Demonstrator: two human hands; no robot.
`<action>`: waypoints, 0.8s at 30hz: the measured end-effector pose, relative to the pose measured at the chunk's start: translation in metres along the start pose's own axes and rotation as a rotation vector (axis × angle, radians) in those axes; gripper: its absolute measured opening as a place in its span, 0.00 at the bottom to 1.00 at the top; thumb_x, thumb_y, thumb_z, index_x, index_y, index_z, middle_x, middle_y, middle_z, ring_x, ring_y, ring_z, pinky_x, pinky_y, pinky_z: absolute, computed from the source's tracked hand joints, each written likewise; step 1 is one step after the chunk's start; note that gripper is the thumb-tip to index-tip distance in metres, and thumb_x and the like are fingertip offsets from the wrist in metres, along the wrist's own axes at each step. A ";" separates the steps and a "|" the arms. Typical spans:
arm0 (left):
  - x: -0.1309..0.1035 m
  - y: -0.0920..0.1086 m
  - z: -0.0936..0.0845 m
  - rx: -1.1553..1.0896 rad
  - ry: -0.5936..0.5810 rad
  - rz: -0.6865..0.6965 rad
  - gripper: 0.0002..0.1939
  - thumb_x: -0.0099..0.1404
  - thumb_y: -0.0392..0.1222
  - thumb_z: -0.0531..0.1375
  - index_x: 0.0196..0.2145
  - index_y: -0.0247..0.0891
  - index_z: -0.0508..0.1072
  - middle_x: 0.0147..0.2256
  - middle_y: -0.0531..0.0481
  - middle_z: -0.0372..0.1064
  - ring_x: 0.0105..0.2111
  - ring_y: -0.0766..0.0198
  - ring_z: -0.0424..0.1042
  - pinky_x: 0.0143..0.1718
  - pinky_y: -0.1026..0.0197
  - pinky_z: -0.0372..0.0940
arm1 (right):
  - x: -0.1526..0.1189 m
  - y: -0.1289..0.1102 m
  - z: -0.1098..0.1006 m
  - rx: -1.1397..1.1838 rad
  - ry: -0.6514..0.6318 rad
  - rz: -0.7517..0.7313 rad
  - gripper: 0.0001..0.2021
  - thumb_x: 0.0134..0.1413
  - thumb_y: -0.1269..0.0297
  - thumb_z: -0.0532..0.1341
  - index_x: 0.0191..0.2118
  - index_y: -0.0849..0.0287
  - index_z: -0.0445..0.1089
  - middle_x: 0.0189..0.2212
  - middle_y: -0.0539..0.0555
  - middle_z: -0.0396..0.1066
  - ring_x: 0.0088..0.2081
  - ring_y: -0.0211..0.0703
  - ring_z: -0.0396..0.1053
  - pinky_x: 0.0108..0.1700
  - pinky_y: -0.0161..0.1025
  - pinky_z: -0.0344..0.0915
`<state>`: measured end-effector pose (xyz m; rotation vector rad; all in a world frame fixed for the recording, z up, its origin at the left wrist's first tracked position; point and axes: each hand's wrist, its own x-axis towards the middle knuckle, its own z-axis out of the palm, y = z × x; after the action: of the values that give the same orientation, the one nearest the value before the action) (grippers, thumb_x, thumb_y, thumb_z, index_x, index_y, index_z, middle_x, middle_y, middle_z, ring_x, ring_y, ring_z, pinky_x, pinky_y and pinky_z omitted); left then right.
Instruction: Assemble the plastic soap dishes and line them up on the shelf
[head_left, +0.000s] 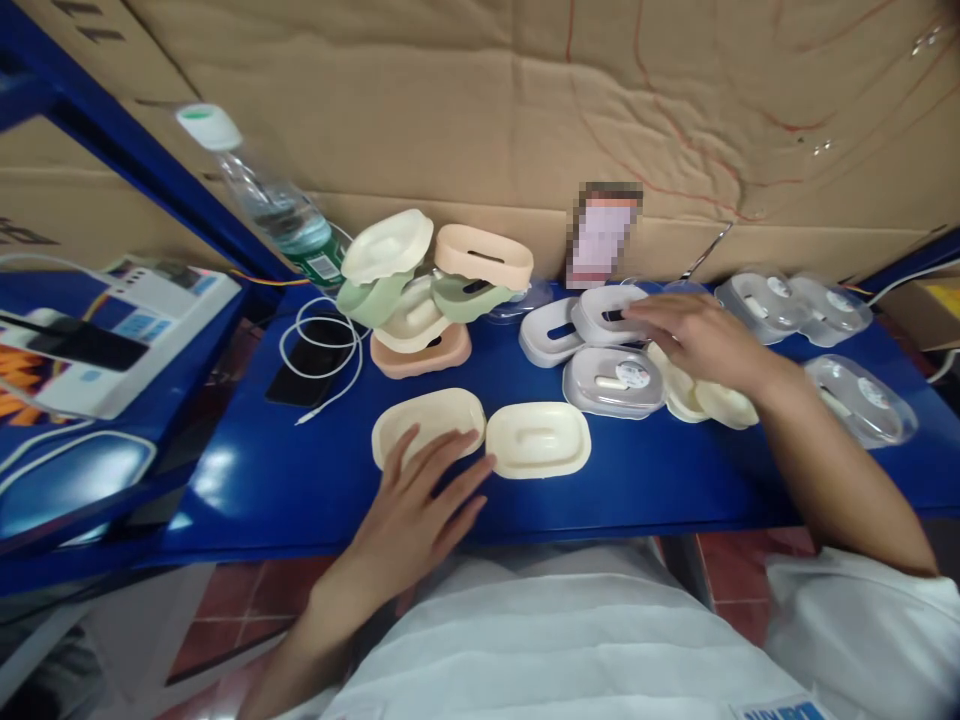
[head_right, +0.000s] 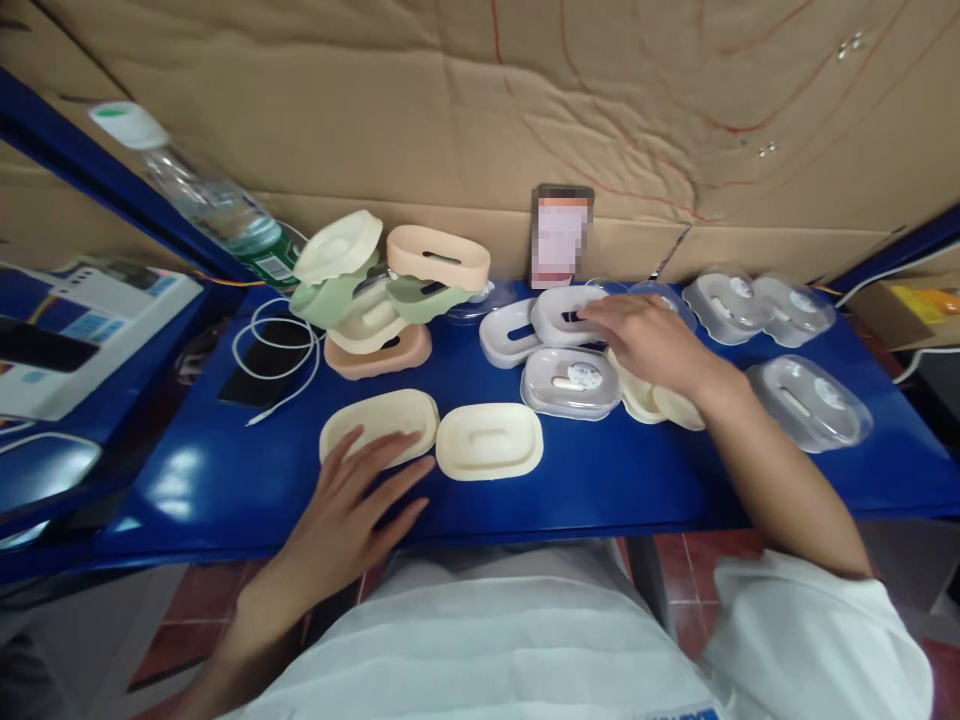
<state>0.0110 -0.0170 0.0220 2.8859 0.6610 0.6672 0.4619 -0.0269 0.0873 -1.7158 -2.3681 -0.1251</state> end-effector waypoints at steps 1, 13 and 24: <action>0.006 0.004 0.001 0.000 -0.038 0.048 0.23 0.76 0.38 0.62 0.66 0.44 0.70 0.67 0.40 0.70 0.67 0.47 0.69 0.77 0.31 0.48 | 0.007 0.015 0.003 0.048 -0.063 -0.015 0.21 0.71 0.68 0.58 0.64 0.60 0.74 0.62 0.61 0.77 0.62 0.60 0.76 0.63 0.62 0.72; 0.012 0.000 0.013 -0.074 0.083 0.086 0.22 0.74 0.38 0.67 0.63 0.45 0.70 0.56 0.42 0.75 0.57 0.54 0.76 0.73 0.35 0.59 | -0.025 -0.112 -0.007 -0.032 0.258 -0.276 0.20 0.74 0.66 0.62 0.67 0.53 0.71 0.50 0.54 0.83 0.50 0.49 0.77 0.56 0.50 0.69; 0.015 -0.004 0.009 -0.049 0.008 0.127 0.14 0.76 0.44 0.66 0.57 0.45 0.75 0.62 0.43 0.74 0.62 0.52 0.74 0.73 0.37 0.58 | -0.034 -0.155 0.047 -0.062 0.122 -0.522 0.14 0.74 0.72 0.59 0.59 0.62 0.76 0.53 0.57 0.81 0.52 0.48 0.76 0.55 0.46 0.69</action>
<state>0.0252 -0.0072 0.0194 2.9004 0.4582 0.7002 0.3197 -0.0980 0.0424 -1.0363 -2.6772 -0.3745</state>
